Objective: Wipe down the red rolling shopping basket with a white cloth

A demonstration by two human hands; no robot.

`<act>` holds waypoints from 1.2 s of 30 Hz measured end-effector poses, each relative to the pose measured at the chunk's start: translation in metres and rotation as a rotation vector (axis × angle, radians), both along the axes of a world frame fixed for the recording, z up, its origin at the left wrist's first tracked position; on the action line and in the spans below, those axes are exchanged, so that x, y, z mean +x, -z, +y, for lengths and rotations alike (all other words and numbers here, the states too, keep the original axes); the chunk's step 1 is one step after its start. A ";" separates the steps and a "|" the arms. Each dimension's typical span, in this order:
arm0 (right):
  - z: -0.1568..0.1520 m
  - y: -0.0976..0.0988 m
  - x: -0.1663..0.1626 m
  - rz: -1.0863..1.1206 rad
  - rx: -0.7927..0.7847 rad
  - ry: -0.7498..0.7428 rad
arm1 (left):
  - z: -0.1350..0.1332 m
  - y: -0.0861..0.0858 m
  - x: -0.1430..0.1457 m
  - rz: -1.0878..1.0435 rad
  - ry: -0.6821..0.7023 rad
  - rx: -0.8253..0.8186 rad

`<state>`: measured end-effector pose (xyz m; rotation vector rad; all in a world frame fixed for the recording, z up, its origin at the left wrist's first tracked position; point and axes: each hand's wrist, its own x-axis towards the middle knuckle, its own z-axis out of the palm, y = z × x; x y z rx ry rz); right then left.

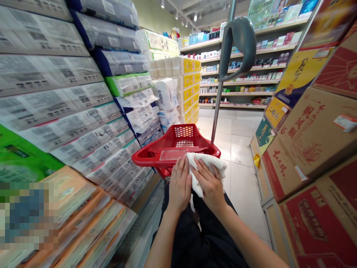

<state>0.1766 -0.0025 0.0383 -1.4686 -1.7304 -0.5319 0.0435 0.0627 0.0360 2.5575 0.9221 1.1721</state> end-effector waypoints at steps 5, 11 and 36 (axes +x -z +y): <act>-0.009 0.006 0.034 0.014 0.015 -0.011 | -0.001 0.000 0.002 0.003 -0.006 -0.001; -0.002 0.010 0.069 0.252 0.080 0.062 | 0.000 -0.001 0.003 0.001 -0.003 -0.015; -0.009 0.002 0.057 0.145 0.003 -0.113 | -0.002 -0.001 0.004 -0.007 -0.004 -0.037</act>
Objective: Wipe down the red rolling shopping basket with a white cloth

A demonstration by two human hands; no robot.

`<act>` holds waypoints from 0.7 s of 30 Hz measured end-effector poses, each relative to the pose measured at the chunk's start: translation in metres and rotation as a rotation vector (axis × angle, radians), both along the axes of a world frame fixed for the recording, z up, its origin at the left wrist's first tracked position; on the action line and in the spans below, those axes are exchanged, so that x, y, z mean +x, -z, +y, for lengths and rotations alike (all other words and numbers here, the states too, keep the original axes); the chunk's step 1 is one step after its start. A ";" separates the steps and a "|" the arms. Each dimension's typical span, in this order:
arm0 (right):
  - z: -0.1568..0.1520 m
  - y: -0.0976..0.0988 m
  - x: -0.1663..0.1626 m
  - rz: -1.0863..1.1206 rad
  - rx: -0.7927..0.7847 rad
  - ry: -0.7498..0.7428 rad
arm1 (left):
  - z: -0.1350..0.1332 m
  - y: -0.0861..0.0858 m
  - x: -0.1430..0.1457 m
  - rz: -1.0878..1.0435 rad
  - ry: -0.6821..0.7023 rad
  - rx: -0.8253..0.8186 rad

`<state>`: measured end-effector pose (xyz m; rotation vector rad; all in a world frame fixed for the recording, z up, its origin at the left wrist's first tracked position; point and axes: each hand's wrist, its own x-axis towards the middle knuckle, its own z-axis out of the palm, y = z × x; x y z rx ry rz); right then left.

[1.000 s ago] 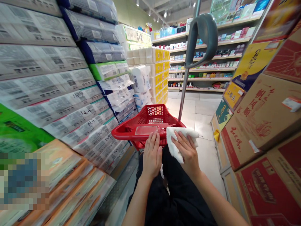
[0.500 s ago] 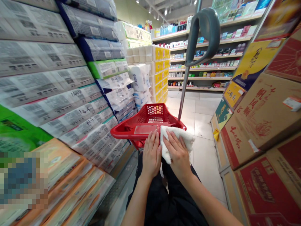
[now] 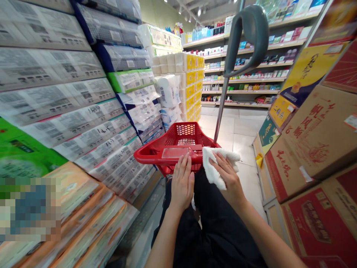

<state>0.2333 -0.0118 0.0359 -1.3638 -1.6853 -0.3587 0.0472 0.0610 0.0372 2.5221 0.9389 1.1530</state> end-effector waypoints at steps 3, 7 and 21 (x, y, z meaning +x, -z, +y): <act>0.004 0.000 0.015 0.095 0.023 0.008 | -0.001 -0.001 0.000 0.000 -0.001 -0.001; 0.014 -0.011 0.035 0.173 0.000 -0.083 | -0.001 -0.001 0.000 -0.009 -0.004 -0.001; 0.038 -0.031 0.033 0.164 -0.036 -0.184 | 0.006 0.001 -0.005 -0.081 -0.033 -0.001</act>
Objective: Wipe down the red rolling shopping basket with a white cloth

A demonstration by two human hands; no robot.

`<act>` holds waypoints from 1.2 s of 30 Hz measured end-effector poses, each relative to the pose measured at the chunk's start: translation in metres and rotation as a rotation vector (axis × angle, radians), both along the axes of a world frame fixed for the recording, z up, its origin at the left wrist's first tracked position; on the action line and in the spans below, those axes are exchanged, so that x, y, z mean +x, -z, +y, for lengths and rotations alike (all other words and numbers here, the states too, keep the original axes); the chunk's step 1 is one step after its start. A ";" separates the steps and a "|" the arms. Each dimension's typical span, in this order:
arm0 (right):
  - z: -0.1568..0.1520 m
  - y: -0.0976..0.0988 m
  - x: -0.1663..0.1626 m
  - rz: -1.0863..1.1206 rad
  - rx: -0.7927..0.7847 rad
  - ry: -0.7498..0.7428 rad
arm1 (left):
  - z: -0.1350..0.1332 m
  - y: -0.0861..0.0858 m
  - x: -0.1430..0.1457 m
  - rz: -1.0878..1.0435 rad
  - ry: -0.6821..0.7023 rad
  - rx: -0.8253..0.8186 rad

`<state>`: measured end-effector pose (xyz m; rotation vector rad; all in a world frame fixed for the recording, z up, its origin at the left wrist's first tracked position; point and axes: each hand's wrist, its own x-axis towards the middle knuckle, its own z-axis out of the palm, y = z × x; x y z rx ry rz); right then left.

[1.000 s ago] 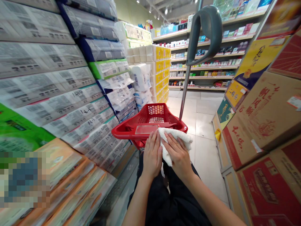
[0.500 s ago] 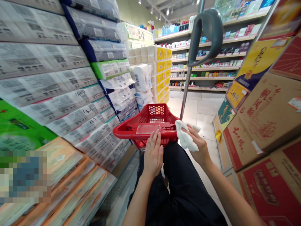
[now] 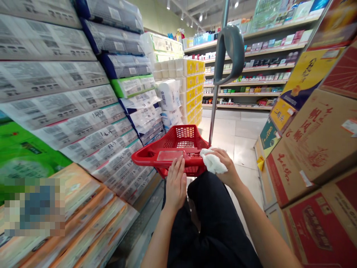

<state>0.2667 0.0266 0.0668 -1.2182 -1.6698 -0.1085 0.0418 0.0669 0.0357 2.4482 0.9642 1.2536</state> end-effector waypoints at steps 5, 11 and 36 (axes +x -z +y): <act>0.010 0.001 -0.003 0.006 0.014 -0.033 | 0.010 0.003 -0.007 -0.034 -0.003 0.014; 0.010 0.000 -0.007 0.070 0.035 -0.034 | 0.015 0.006 -0.003 -0.051 -0.021 0.069; -0.065 -0.004 -0.095 -0.006 -0.011 0.124 | -0.005 0.017 -0.065 -0.141 0.016 0.089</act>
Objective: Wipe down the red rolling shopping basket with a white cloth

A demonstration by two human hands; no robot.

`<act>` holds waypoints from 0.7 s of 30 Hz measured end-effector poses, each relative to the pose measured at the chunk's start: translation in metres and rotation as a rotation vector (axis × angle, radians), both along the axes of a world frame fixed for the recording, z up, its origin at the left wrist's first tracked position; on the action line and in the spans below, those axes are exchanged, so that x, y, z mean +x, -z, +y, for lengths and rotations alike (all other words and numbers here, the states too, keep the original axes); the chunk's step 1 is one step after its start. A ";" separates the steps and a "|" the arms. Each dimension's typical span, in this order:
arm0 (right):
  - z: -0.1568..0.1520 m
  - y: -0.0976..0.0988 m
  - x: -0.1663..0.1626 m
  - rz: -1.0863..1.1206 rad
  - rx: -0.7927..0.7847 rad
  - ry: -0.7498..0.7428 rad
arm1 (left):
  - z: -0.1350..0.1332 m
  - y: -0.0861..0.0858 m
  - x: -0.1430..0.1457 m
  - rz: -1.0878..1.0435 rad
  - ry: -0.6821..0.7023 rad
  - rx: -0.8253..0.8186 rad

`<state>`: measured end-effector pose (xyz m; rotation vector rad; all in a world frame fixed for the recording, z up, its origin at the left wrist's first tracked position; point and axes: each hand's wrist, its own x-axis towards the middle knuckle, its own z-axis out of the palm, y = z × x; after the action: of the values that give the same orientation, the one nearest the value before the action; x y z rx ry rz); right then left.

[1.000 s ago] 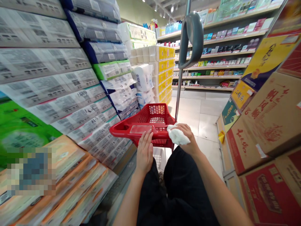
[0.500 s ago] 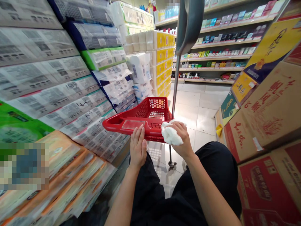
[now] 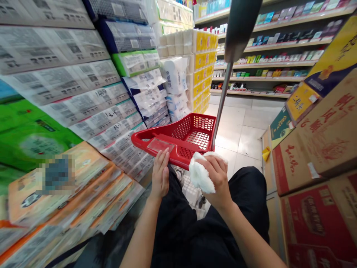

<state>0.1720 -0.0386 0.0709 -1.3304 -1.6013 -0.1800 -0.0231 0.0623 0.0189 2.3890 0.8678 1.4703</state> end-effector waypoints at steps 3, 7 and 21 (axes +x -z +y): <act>-0.006 0.000 -0.008 -0.030 -0.050 0.031 | 0.001 -0.004 0.003 -0.046 0.017 -0.029; 0.001 0.000 -0.018 -0.081 -0.110 0.026 | 0.013 -0.013 0.012 -0.161 0.008 -0.087; 0.145 -0.001 -0.040 -0.233 -0.267 -0.323 | 0.180 -0.053 -0.004 0.077 -0.015 -0.302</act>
<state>0.1322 0.1062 0.0715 -1.2607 -2.0707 0.0836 -0.0272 0.2425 0.0720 2.2302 1.0443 1.1621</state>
